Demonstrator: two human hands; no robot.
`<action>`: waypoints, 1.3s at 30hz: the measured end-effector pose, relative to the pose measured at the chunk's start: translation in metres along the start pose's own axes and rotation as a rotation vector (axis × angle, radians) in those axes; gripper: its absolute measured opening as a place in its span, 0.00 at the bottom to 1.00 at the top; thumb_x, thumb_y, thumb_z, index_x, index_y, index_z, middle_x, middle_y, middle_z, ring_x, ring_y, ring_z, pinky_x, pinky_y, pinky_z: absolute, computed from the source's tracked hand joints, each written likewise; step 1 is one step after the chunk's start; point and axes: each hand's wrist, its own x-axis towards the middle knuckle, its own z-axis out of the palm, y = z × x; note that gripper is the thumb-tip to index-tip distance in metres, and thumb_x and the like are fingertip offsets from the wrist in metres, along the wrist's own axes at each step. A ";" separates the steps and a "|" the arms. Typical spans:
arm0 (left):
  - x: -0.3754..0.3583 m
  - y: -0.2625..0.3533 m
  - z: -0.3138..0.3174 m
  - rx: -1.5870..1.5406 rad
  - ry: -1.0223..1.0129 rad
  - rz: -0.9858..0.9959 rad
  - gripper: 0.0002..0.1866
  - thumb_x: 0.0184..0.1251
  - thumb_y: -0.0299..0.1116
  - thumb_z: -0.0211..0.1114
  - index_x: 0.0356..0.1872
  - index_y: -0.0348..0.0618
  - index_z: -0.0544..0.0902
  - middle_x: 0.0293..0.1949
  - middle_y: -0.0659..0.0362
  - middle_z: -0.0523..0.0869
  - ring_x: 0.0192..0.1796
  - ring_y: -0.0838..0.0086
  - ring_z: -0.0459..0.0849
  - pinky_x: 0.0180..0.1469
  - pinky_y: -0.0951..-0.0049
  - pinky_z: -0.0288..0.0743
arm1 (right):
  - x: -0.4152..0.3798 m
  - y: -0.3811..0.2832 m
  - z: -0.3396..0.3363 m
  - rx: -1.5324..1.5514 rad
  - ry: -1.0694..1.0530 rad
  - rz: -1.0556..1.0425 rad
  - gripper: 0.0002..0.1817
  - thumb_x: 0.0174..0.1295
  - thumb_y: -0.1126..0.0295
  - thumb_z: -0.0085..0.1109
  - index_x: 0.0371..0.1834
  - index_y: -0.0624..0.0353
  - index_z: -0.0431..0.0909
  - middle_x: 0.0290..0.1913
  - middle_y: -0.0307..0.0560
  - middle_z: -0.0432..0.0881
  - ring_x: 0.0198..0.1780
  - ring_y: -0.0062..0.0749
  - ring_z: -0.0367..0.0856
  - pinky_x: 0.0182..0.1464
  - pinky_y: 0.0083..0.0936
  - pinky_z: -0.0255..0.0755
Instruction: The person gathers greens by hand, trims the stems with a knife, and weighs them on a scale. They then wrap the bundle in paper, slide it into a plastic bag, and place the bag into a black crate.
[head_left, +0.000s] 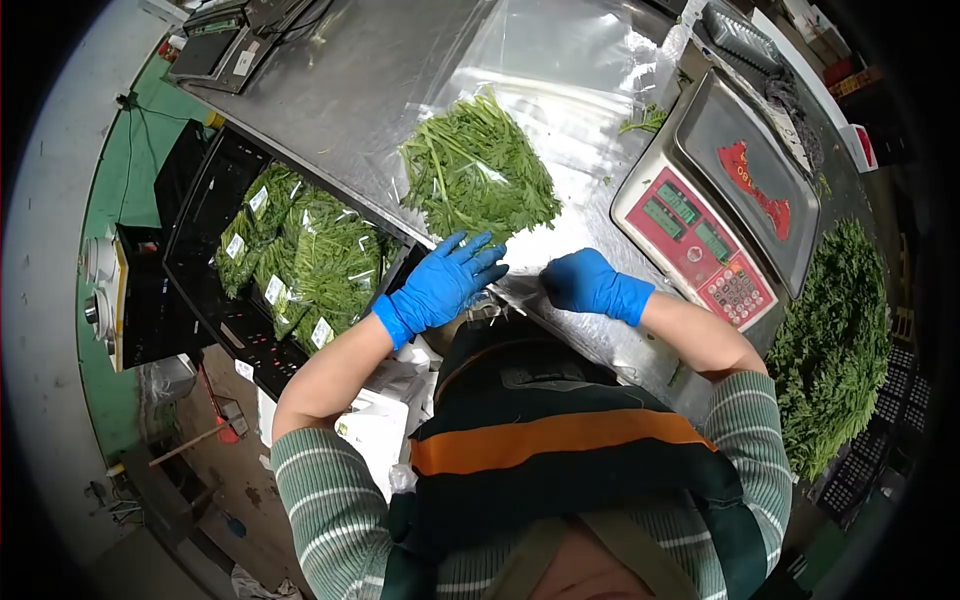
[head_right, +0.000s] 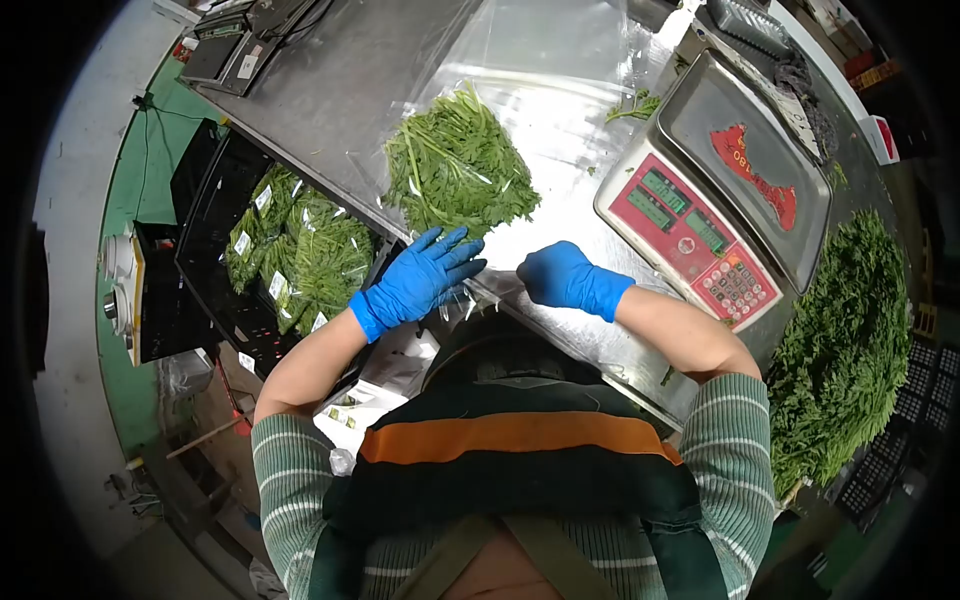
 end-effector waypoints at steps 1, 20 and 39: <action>-0.001 -0.002 0.003 -0.048 -0.032 -0.009 0.26 0.56 0.38 0.51 0.59 0.53 0.66 0.64 0.57 0.61 0.66 0.63 0.57 0.65 0.58 0.49 | -0.010 -0.002 -0.001 0.078 0.063 0.010 0.07 0.47 0.66 0.48 0.22 0.53 0.76 0.21 0.48 0.77 0.24 0.47 0.76 0.25 0.37 0.70; -0.027 -0.025 -0.023 -1.859 0.253 -0.689 0.27 0.69 0.50 0.40 0.54 0.36 0.71 0.48 0.53 0.78 0.50 0.73 0.76 0.57 0.75 0.64 | 0.016 0.032 -0.046 0.518 0.196 0.059 0.22 0.52 0.49 0.59 0.38 0.58 0.78 0.31 0.48 0.80 0.33 0.34 0.77 0.36 0.27 0.70; 0.010 0.014 -0.038 -0.247 0.984 -0.842 0.43 0.39 0.39 0.72 0.61 0.40 0.63 0.58 0.44 0.66 0.58 0.52 0.69 0.57 0.63 0.64 | 0.105 -0.043 -0.127 1.517 0.231 0.258 0.09 0.54 0.73 0.57 0.37 0.64 0.75 0.29 0.40 0.79 0.25 0.18 0.73 0.28 0.14 0.67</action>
